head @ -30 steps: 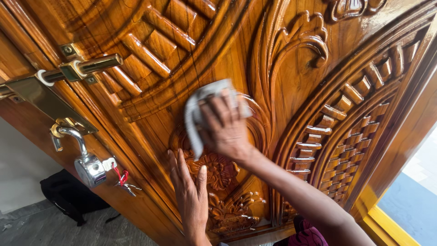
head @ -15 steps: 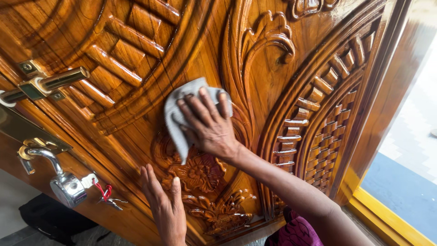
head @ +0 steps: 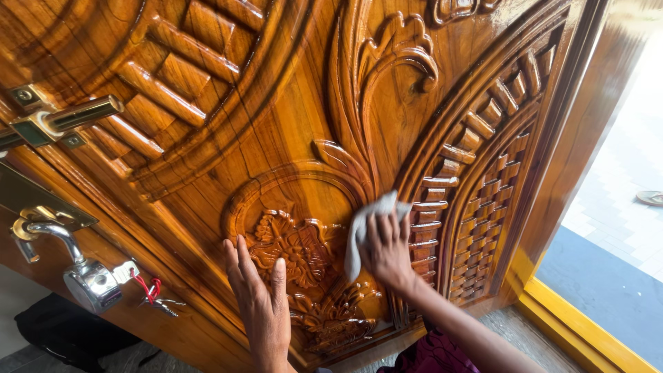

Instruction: The person wipes the surface of a carved wooden door with a cloth, focusing on the intricate relief patterns. The hands move the cloth over the raised carvings and flat areas to clean the door.

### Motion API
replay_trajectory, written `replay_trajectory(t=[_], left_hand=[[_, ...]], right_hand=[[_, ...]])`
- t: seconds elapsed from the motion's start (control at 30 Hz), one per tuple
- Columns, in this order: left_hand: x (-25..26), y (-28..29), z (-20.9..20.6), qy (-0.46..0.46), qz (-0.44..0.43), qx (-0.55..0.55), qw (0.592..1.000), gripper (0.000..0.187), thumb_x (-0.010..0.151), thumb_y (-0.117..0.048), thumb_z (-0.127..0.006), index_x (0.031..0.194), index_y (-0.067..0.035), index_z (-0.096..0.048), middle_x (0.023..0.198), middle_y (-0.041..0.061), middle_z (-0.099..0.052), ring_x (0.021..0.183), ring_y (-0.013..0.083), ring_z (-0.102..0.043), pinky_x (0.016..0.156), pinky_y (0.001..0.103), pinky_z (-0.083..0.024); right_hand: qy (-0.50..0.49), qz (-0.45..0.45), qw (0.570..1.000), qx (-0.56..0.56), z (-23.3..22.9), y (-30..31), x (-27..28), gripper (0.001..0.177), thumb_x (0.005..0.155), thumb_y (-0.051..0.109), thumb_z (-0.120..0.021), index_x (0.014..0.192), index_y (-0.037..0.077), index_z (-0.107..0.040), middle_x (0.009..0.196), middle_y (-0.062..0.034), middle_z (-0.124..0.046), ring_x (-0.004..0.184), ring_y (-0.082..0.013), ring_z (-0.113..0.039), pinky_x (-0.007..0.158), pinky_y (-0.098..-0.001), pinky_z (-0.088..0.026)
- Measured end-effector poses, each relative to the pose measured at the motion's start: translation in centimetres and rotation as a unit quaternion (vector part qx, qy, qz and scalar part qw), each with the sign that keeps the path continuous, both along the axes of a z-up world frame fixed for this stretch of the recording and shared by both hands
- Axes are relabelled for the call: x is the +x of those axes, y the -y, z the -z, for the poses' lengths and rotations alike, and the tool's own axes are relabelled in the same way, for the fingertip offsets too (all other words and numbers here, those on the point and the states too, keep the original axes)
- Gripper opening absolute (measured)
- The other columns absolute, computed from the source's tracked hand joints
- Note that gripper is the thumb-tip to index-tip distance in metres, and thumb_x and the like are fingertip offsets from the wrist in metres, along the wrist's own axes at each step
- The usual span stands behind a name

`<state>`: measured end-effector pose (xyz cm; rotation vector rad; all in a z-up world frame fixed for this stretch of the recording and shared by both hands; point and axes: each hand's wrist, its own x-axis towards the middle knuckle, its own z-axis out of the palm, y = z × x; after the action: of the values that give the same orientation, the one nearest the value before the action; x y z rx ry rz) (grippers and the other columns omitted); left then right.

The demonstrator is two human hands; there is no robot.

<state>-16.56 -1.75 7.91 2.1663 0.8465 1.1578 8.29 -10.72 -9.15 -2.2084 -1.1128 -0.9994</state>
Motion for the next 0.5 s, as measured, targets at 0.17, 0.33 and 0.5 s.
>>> replay_trajectory(t=[0.17,0.33,0.5], left_hand=[[0.1,0.1,0.0,0.015,0.010,0.020,1.000,0.077,0.100,-0.050,-0.046,0.160,-0.008,-0.024,0.169,0.021,-0.012,0.155,0.0379,-0.016,0.120,0.052,-0.026],[0.2,-0.1,0.2,0.016,0.014,0.028,0.999,0.076,0.100,-0.048,-0.047,0.160,-0.007,-0.024,0.169,0.022,-0.012,0.155,0.0388,-0.016,0.120,0.052,-0.025],[0.1,-0.2,0.1,0.015,0.014,0.024,1.000,0.077,0.100,-0.050,-0.047,0.160,-0.008,-0.025,0.169,0.021,-0.012,0.155,0.0383,-0.016,0.121,0.052,-0.025]], right_hand=[[-0.038,-0.093,0.992,-0.074,7.2,1.5,-2.6,0.076,0.101,0.056,-0.046,0.157,0.011,-0.024,0.159,-0.0297,-0.023,0.150,-0.0493,-0.015,0.120,-0.0665,0.000],[-0.023,-0.079,0.997,0.011,2.9,-0.2,-1.0,0.082,0.097,0.056,-0.053,0.162,0.016,-0.022,0.160,-0.0322,-0.005,0.152,-0.0497,0.001,0.121,-0.0675,0.003],[-0.003,-0.033,0.996,0.086,-3.7,-2.3,0.2,0.084,0.093,0.053,-0.059,0.161,0.019,-0.024,0.162,-0.0304,0.005,0.152,-0.0475,0.012,0.123,-0.0656,0.003]])
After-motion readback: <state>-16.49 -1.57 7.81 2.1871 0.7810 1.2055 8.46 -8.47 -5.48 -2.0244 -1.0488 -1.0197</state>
